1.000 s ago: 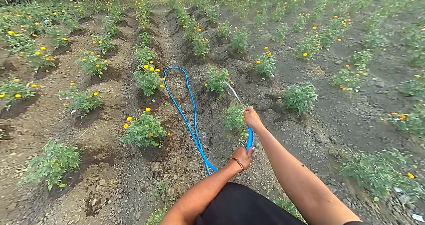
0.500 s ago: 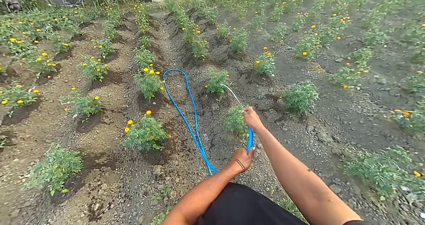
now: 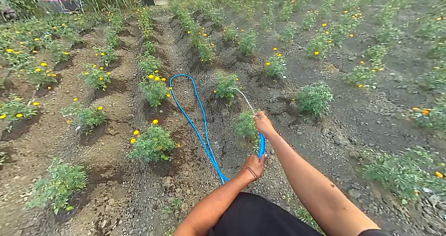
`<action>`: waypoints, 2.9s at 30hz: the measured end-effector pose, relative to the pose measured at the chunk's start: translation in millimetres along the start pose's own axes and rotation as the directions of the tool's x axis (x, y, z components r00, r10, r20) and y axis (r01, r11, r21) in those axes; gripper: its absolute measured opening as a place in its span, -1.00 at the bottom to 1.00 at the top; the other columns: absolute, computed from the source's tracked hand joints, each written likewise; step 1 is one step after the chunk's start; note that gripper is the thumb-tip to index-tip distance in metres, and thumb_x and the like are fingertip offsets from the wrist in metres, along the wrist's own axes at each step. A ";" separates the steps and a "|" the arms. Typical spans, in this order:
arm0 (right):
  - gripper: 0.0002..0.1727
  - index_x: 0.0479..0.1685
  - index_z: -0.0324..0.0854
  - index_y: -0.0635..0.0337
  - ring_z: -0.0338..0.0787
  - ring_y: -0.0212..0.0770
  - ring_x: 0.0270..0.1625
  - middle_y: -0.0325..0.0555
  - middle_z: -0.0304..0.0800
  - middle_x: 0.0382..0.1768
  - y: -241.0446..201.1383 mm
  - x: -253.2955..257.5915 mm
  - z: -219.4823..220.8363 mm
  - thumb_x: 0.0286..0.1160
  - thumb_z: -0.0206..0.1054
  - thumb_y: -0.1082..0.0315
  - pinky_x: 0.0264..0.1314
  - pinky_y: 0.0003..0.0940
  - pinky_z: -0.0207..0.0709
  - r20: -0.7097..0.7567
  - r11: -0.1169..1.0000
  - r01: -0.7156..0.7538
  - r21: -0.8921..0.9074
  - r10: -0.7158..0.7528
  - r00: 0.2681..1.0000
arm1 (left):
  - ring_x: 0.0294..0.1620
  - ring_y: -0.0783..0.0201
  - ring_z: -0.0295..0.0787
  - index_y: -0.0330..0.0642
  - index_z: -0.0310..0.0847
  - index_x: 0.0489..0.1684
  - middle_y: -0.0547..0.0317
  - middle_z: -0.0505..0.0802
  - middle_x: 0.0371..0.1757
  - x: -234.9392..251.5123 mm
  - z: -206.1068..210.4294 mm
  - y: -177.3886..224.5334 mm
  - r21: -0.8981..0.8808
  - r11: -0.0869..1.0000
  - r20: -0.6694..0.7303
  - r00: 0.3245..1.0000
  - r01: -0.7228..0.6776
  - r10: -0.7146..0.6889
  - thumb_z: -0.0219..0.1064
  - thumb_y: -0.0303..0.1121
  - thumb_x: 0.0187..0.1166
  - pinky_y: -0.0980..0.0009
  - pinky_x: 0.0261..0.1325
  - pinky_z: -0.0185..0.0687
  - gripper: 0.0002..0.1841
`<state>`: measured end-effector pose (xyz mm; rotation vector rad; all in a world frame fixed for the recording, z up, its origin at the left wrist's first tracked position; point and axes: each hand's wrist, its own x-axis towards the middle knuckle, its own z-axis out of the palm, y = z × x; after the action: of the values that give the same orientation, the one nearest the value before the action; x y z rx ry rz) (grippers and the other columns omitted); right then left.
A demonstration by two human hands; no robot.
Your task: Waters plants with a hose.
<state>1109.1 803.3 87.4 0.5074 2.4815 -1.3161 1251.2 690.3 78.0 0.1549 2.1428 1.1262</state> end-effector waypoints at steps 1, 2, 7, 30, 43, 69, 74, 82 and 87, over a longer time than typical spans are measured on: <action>-0.58 0.60 0.32 0.08 0.57 -0.20 -0.52 -0.02 0.56 -0.27 1.1 -0.1 0.1 0.92 -0.09 0.17 -0.41 -0.25 0.55 -0.003 1.000 -0.001 -0.006 0.001 1.000 | -0.20 -0.06 0.72 -0.47 0.60 -0.15 -0.21 0.71 -0.22 0.8 0.6 -0.5 0.004 1.000 0.003 1.000 0.000 0.000 -0.24 0.07 0.93 -0.03 0.00 0.62 -0.30; -0.58 0.59 0.33 0.09 0.58 -0.20 -0.50 -0.01 0.57 -0.25 1.9 -0.2 0.3 0.92 -0.08 0.17 -0.39 -0.24 0.55 -0.005 1.000 -0.003 -0.013 0.003 1.000 | -0.19 -0.07 0.73 -0.48 0.60 -0.13 -0.23 0.72 -0.21 1.8 1.3 -1.2 0.009 1.000 0.005 1.000 -0.002 0.002 -0.24 0.06 0.93 -0.04 0.01 0.62 -0.30; -0.58 0.59 0.33 0.09 0.56 -0.20 -0.49 -0.02 0.55 -0.24 3.6 -2.0 1.4 0.93 -0.10 0.17 -0.39 -0.25 0.54 0.018 1.000 0.001 0.010 -0.001 1.000 | -0.19 -0.07 0.75 -0.48 0.60 -0.12 -0.23 0.73 -0.21 1.0 3.4 -2.1 0.008 1.000 0.010 1.000 0.002 -0.002 -0.23 0.08 0.92 -0.05 0.02 0.64 -0.29; -0.58 0.58 0.32 0.09 0.56 -0.20 -0.53 -0.04 0.55 -0.30 -7.8 5.4 10.7 0.93 -0.09 0.15 -0.43 -0.26 0.53 0.030 0.999 0.044 0.025 -0.044 0.999 | -0.32 0.01 0.70 -0.45 0.60 -0.17 -0.15 0.69 -0.28 4.9 -4.3 -8.9 -0.023 0.999 -0.020 1.000 0.022 -0.022 -0.25 0.07 0.92 0.02 -0.10 0.65 -0.30; -0.55 0.62 0.32 0.18 0.78 0.02 -0.19 0.21 0.72 0.05 43.8 -13.2 -17.4 0.92 -0.12 0.20 -0.07 -0.02 0.66 -0.156 0.989 -0.061 0.138 0.082 0.984 | -0.31 -0.03 0.68 -0.46 0.61 -0.21 -0.16 0.69 -0.34 17.5 17.2 -9.7 0.108 0.994 0.069 0.998 -0.006 -0.002 -0.19 0.05 0.92 -0.03 -0.07 0.61 -0.32; -0.53 0.61 0.33 0.17 0.73 0.01 -0.29 0.15 0.70 -0.11 223.4 -116.7 -100.7 0.94 -0.19 0.16 -0.15 -0.01 0.64 -0.335 0.907 -0.234 0.349 0.354 0.873 | 0.05 -0.18 0.75 -0.51 0.63 -0.05 -0.34 0.76 -0.05 1.5 149.3 33.5 0.403 0.898 0.470 0.882 -0.175 -0.039 -0.21 0.06 0.92 -0.14 0.20 0.58 -0.30; -0.53 0.63 0.31 0.18 0.74 0.01 -0.24 0.19 0.71 -0.04 207.6 -114.9 -97.4 0.94 -0.16 0.16 -0.09 -0.02 0.63 -0.111 0.973 -0.168 0.157 0.186 0.976 | -0.21 -0.06 0.67 -0.49 0.61 -0.23 -0.20 0.69 -0.28 -20.9 182.5 26.1 0.247 0.968 0.322 0.946 -0.042 -0.042 -0.21 0.02 0.93 -0.04 0.02 0.57 -0.32; -0.54 0.60 0.35 0.24 0.81 0.10 -0.04 0.25 0.74 0.08 225.9 -136.1 -57.4 0.92 -0.12 0.22 0.07 0.05 0.65 0.064 0.997 -0.072 0.035 0.070 0.996 | -0.24 -0.06 0.63 -0.49 0.59 -0.26 -0.18 0.66 -0.32 -70.5 242.2 0.7 -0.012 0.988 0.060 0.986 0.155 -0.154 -0.19 0.02 0.93 -0.04 -0.01 0.55 -0.32; -0.54 0.60 0.35 0.23 0.79 0.10 -0.14 0.23 0.76 -0.01 234.0 -170.3 -52.8 0.91 -0.10 0.19 -0.01 0.07 0.64 0.067 0.999 -0.015 -0.036 0.018 0.998 | -0.24 -0.07 0.64 -0.50 0.58 -0.29 -0.21 0.66 -0.32 -100.3 275.7 -4.9 -0.117 0.980 0.010 0.987 0.161 -0.161 -0.18 0.01 0.93 -0.05 0.00 0.55 -0.32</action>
<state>1358.8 940.1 13.4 0.4669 2.4362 -1.2597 1501.4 833.6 23.5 -0.0711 2.0421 1.1527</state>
